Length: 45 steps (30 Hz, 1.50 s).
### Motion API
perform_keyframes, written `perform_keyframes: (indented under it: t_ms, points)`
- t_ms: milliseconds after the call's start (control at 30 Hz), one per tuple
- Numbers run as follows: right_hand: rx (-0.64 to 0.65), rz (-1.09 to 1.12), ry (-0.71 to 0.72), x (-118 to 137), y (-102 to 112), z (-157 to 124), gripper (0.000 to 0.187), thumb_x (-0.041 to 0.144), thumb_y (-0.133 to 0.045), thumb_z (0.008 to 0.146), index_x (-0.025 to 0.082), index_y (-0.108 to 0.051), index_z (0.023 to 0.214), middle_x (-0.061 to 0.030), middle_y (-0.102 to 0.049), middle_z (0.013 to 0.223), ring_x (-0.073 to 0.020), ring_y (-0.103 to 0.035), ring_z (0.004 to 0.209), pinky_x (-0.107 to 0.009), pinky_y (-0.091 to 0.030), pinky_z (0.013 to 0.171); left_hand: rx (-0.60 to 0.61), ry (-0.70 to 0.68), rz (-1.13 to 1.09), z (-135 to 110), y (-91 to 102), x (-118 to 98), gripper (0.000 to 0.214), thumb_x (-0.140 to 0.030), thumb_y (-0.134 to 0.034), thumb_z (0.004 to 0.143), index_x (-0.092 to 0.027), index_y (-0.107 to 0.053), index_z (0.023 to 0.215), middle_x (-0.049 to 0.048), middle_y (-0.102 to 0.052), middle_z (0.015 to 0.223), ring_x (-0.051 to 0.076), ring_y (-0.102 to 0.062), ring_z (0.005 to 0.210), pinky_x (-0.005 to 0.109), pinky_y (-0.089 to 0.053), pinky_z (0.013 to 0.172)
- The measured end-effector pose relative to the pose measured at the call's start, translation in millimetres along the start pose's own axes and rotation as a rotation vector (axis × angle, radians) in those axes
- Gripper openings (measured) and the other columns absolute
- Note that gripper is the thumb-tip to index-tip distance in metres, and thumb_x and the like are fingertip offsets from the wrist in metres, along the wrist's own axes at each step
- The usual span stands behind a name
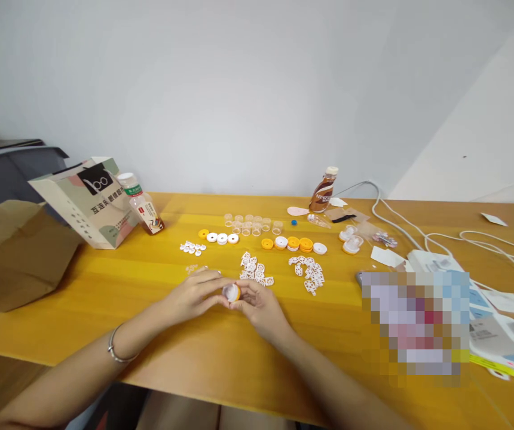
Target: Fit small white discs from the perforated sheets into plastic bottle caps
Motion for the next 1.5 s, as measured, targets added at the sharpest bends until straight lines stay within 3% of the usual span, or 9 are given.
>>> perform_keyframes:
  t_ms: [200,500,833,967,1167,1500]
  points:
    - [-0.008,0.02,0.02,0.8,-2.2,0.0,0.026,0.025,-0.063,0.066,0.022,-0.061,0.093,-0.0013,-0.067,0.083,-0.0168,-0.06,0.08,-0.031,-0.045,0.078,-0.017,0.034,-0.154,0.4,0.8,2.4,0.03,-0.031,-0.043,0.085,-0.016,-0.051,0.109,0.0054,-0.056,0.086,0.013,-0.052,0.078,0.026,-0.043,0.07]
    - [-0.042,0.128,-0.108,-5.0,-5.2,-0.2,0.031,0.035,-0.068,0.063,0.02,-0.062,0.09,-0.0043,-0.069,0.083,-0.0196,-0.062,0.083,-0.038,-0.041,0.087,0.016,0.01,-0.028,1.9,-1.8,3.8,0.029,-0.03,-0.042,0.085,-0.018,-0.049,0.111,0.0052,-0.056,0.09,0.014,-0.051,0.082,0.029,-0.042,0.074]
    - [-0.043,0.454,-0.261,-9.1,-2.7,-0.2,0.018,0.028,-0.066,0.067,0.018,-0.064,0.082,-0.0041,-0.067,0.094,-0.0141,-0.061,0.088,-0.031,-0.041,0.091,-0.122,-0.024,0.054,-0.7,-4.6,3.8,0.032,-0.03,-0.045,0.084,-0.016,-0.046,0.113,0.0069,-0.059,0.093,0.015,-0.054,0.084,0.029,-0.043,0.075]
    - [-0.103,0.441,-0.202,-5.6,-4.2,-0.7,0.015,0.029,-0.067,0.065,0.018,-0.064,0.075,-0.004,-0.068,0.089,-0.0162,-0.061,0.087,-0.034,-0.043,0.09,-0.181,-0.011,-0.04,-0.7,-5.8,3.6,0.026,-0.03,-0.047,0.083,-0.017,-0.05,0.106,0.0073,-0.061,0.098,0.015,-0.057,0.089,0.03,-0.043,0.078]
    - [-0.219,0.338,-0.089,-0.4,-5.8,-3.4,0.022,0.031,-0.069,0.062,0.019,-0.066,0.079,-0.0043,-0.069,0.086,-0.0194,-0.061,0.086,-0.036,-0.044,0.086,-0.278,-0.028,-0.083,-0.6,-7.1,1.7,0.025,-0.026,-0.049,0.082,-0.019,-0.051,0.106,0.0068,-0.063,0.099,0.015,-0.058,0.091,0.03,-0.045,0.079]
    - [-0.206,0.387,-0.095,0.9,-6.6,-4.5,0.024,0.032,-0.07,0.062,0.022,-0.068,0.083,-0.0028,-0.069,0.088,-0.0192,-0.06,0.091,-0.038,-0.041,0.09,-0.311,0.011,-0.102,-0.8,-8.1,-2.1,0.037,-0.023,-0.056,0.076,-0.017,-0.047,0.111,0.0071,-0.06,0.101,0.015,-0.056,0.091,0.03,-0.046,0.079]
Point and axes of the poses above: each hand's wrist, its own z-axis towards the middle knuckle, its own y-axis out of the back of the hand, x = y × z, the point moved 2 cm from there along z, towards the middle knuckle
